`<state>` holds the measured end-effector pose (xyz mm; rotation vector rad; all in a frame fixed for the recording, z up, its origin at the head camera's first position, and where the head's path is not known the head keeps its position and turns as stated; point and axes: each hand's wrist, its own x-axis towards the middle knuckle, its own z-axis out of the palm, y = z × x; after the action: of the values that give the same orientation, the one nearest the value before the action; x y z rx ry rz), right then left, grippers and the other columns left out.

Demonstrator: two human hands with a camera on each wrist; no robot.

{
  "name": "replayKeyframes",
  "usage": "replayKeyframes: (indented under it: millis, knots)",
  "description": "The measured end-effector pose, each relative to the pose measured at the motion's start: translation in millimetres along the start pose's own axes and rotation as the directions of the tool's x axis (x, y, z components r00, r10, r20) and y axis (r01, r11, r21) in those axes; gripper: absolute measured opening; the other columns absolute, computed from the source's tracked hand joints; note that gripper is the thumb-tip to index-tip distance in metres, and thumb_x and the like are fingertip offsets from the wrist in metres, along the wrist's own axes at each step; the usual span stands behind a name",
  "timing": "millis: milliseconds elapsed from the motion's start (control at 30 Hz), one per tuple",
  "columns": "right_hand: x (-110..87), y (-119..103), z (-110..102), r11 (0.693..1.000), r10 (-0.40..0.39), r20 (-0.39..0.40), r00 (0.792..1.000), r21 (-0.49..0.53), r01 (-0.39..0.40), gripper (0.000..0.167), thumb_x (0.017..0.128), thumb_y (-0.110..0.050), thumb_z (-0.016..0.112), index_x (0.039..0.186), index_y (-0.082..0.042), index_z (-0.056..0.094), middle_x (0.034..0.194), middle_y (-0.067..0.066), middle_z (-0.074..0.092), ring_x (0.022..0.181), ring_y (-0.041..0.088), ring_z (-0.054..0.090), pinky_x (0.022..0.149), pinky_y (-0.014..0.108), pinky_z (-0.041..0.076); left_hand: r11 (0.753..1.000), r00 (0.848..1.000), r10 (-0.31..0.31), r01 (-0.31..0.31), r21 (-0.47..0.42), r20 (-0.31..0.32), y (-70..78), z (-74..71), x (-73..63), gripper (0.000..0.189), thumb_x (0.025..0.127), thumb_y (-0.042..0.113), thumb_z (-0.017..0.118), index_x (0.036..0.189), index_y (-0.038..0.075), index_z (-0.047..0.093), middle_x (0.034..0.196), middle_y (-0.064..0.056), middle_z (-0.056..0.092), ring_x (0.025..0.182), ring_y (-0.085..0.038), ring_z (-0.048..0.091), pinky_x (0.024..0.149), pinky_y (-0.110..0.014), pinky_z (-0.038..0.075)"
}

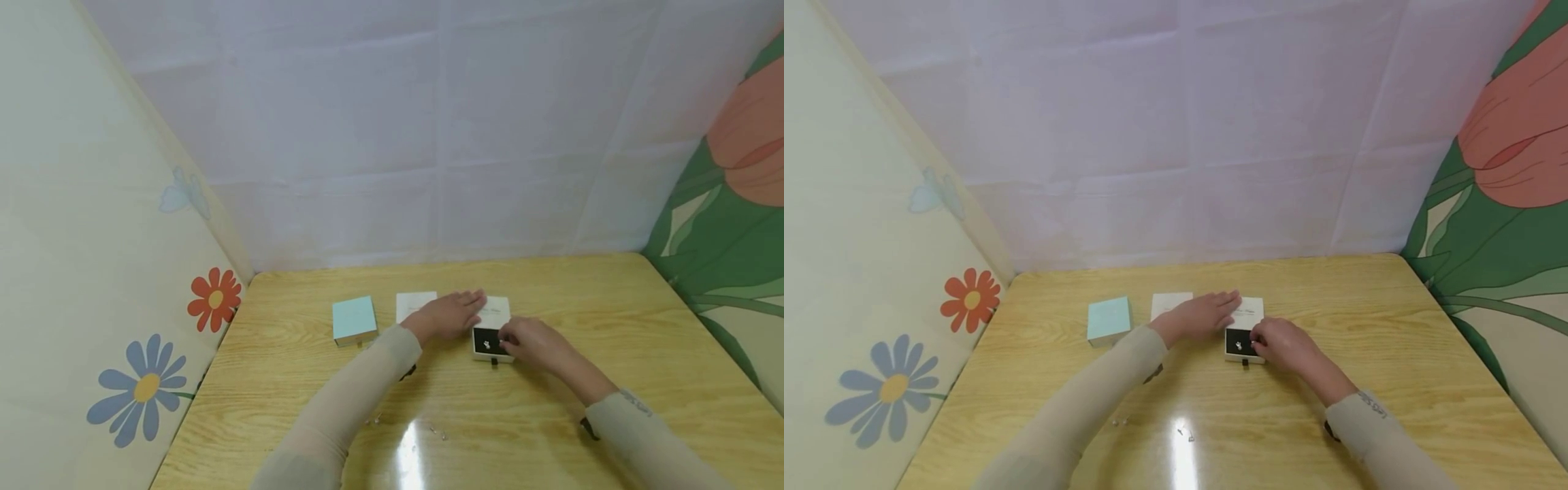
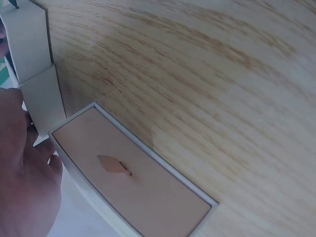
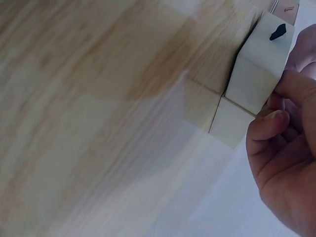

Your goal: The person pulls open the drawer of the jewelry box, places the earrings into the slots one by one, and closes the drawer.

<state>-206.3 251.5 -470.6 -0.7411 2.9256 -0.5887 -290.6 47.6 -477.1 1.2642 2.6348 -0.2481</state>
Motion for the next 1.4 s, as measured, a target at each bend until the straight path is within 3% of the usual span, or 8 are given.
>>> replayKeyframes:
  millis: [567,1000,1400]
  knots:
    - [3.7,-3.3,1.1,0.999,0.04,0.006,0.999,0.0,-0.04,0.006,0.085,-0.005,0.076,0.09,-0.002,0.076,0.078,0.001,0.068,0.069,0.011,0.059,0.064,0.031,0.056,1.0,1.0,-0.003,0.003,-0.012,0.004,0.9,-2.3,-2.5,0.058,0.113,0.041,0.016,0.164,0.017,0.006,0.171,0.001,0.003,0.157,-0.018,0.011,0.127,-0.03,0.01]
    - [3.5,-1.3,4.0,0.995,0.085,-0.009,0.996,0.05,-0.084,0.01,0.084,-0.007,0.076,0.092,-0.002,0.073,0.074,-0.001,0.062,0.065,0.011,0.054,0.06,0.028,0.051,1.0,1.0,-0.003,0.003,-0.007,-0.003,2.3,-3.0,-3.7,0.059,0.112,0.042,0.016,0.164,0.016,0.007,0.171,0.0,0.006,0.156,-0.018,0.013,0.127,-0.029,0.012]
    - [1.6,-8.8,1.3,0.993,0.12,-0.022,0.993,-0.001,-0.12,0.01,0.084,-0.005,0.075,0.093,0.0,0.073,0.077,0.002,0.066,0.067,0.014,0.058,0.062,0.032,0.056,1.0,1.0,0.012,-0.013,-0.019,-0.015,2.6,-4.2,-6.1,0.058,0.113,0.039,0.017,0.164,0.014,0.008,0.171,-0.001,0.006,0.157,-0.018,0.012,0.127,-0.03,0.013]
